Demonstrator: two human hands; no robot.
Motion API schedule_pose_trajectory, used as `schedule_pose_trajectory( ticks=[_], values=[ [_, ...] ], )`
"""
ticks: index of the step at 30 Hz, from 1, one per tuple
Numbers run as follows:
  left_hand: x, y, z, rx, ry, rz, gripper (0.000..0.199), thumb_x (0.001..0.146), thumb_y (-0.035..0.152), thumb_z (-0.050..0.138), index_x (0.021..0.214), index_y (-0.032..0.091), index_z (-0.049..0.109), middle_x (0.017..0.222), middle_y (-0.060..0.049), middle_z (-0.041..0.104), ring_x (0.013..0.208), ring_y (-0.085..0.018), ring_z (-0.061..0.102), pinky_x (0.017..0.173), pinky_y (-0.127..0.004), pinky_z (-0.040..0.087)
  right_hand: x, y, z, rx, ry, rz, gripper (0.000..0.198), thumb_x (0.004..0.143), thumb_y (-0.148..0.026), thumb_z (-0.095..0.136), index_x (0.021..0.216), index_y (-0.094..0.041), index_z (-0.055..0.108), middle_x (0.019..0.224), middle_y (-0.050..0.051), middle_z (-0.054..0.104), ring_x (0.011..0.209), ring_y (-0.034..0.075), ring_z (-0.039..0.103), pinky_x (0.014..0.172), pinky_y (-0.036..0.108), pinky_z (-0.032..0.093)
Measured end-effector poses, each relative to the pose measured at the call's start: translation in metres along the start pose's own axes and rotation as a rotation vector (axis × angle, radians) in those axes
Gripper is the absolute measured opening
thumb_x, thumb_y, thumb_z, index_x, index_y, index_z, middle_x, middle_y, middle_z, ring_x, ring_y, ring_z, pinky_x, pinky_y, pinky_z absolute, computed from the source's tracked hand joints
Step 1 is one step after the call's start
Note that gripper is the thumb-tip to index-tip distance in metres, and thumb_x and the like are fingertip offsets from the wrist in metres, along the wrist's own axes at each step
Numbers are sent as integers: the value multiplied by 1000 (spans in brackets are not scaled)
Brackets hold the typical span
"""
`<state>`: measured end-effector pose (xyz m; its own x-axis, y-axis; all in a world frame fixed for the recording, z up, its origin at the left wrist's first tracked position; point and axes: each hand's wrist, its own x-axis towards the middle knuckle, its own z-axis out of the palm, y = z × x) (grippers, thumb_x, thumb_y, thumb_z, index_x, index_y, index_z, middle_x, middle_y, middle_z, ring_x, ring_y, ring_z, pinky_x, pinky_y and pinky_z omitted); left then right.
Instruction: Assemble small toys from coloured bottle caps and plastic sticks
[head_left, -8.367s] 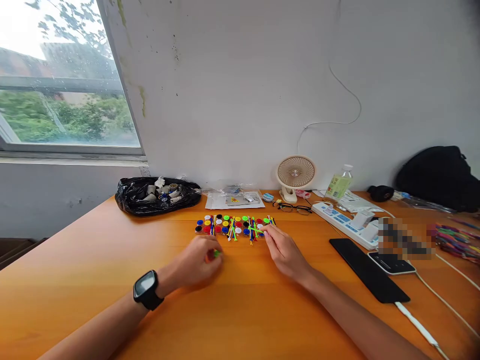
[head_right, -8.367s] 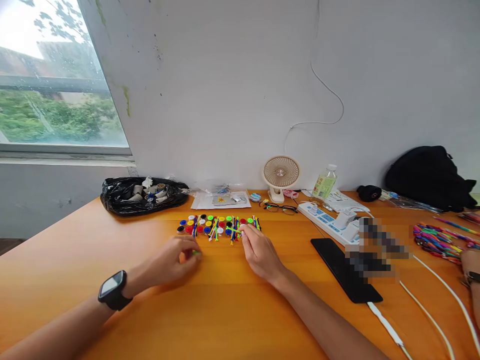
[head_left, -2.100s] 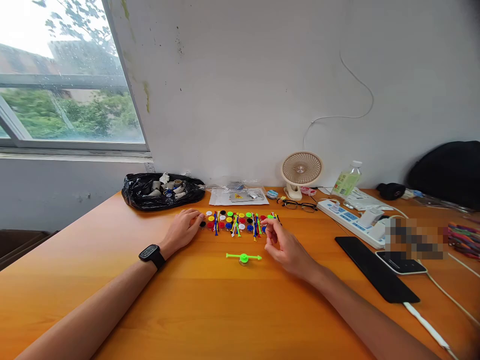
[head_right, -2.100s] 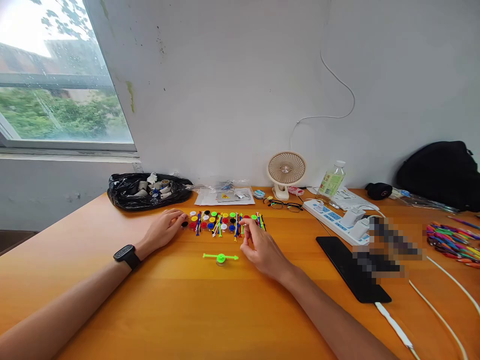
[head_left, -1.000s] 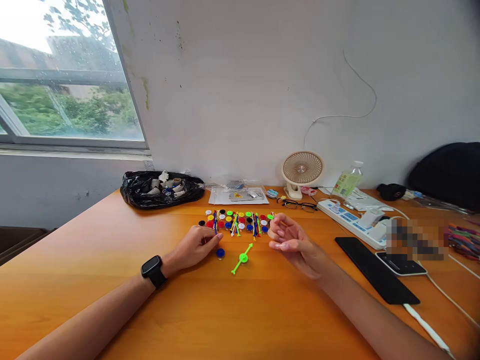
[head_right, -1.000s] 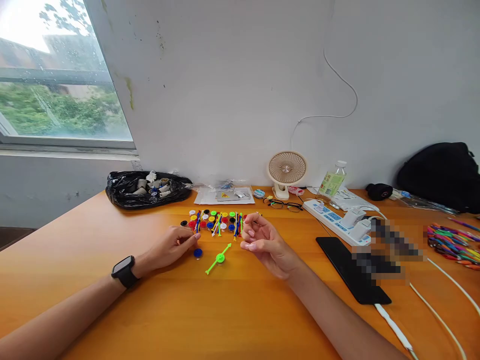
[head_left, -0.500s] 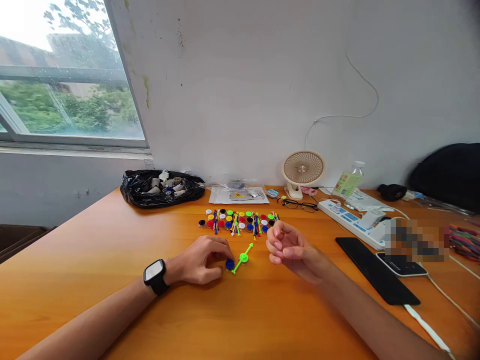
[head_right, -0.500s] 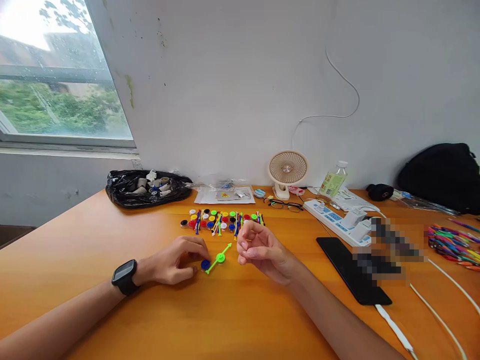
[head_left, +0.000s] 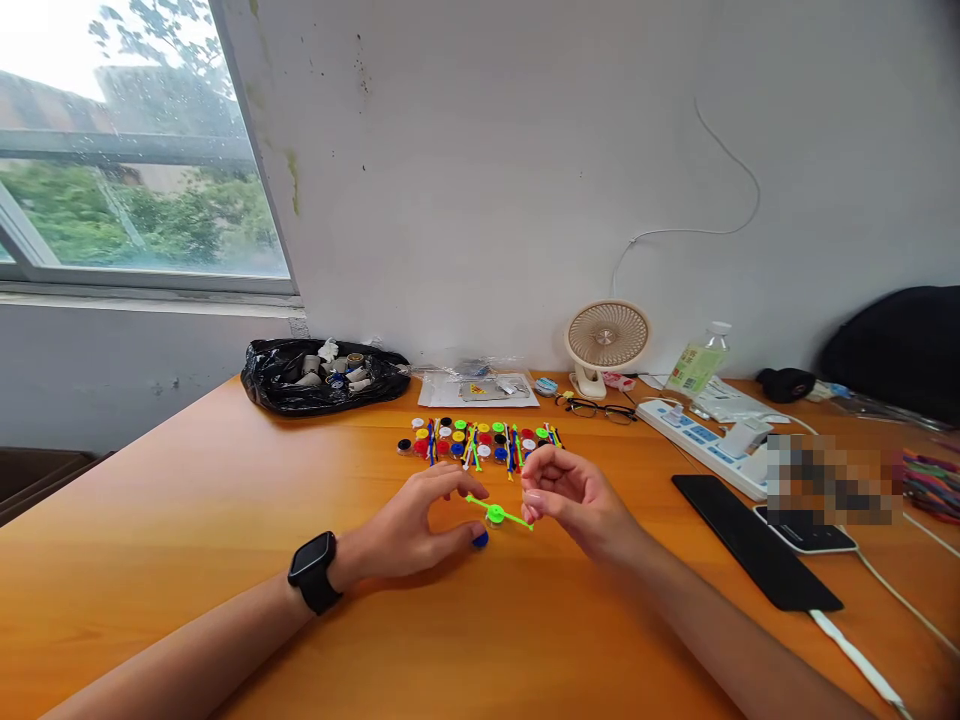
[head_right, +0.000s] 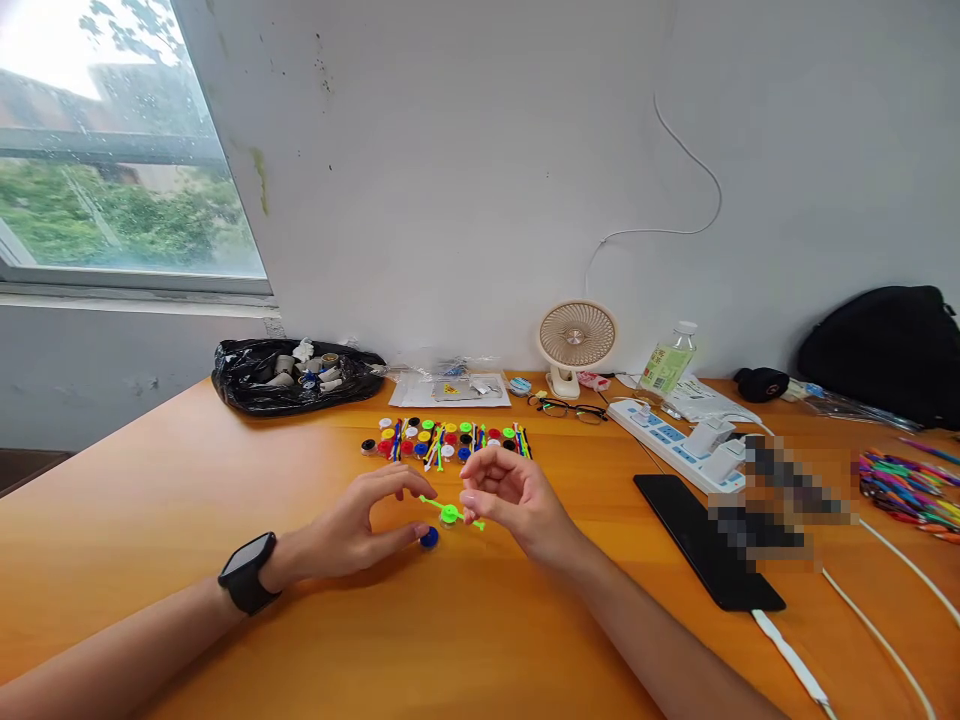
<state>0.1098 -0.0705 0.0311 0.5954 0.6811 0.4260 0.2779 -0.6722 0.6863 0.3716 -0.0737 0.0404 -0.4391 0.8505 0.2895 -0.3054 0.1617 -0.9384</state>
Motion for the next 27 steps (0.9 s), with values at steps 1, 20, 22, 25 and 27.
schedule_pose_trajectory(
  ticks=[1, 20, 22, 25, 27],
  values=[
    [0, 4, 2, -47, 34, -25, 25, 97, 34, 70, 118, 22, 69, 113, -7, 72, 102, -21, 64, 93, -34, 51, 0, 2, 3, -63, 27, -12, 20, 90, -27, 83, 102, -19, 68, 89, 1, 60, 75, 11, 61, 71, 24, 54],
    [-2, 14, 25, -250, 179, -210, 22, 95, 39, 75, 92, 18, 70, 82, -2, 73, 74, -14, 55, 71, -27, 43, -11, 14, 23, -800, 119, -277, 17, 100, -36, 71, 100, -19, 66, 81, 0, 63, 75, 14, 60, 71, 25, 48],
    [-1, 13, 25, -256, 165, -226, 23, 94, 40, 76, 90, 18, 70, 79, -2, 72, 71, -13, 53, 69, -27, 41, -11, 15, 22, -810, 115, -278, 19, 100, -38, 71, 101, -20, 66, 82, 1, 63, 75, 15, 60, 71, 25, 47],
    [-1, 13, 23, -267, 142, -228, 24, 93, 41, 77, 90, 17, 70, 76, -1, 72, 70, -13, 52, 67, -26, 40, -11, 15, 21, -800, 103, -248, 22, 100, -42, 72, 101, -20, 66, 82, 1, 63, 75, 16, 60, 71, 26, 47],
    [-1, 13, 22, -276, 124, -217, 24, 93, 41, 77, 91, 18, 70, 78, -2, 73, 71, -13, 53, 67, -26, 40, -11, 15, 20, -777, 92, -216, 24, 99, -44, 74, 101, -21, 67, 82, 1, 64, 75, 16, 60, 71, 27, 47]
  ],
)
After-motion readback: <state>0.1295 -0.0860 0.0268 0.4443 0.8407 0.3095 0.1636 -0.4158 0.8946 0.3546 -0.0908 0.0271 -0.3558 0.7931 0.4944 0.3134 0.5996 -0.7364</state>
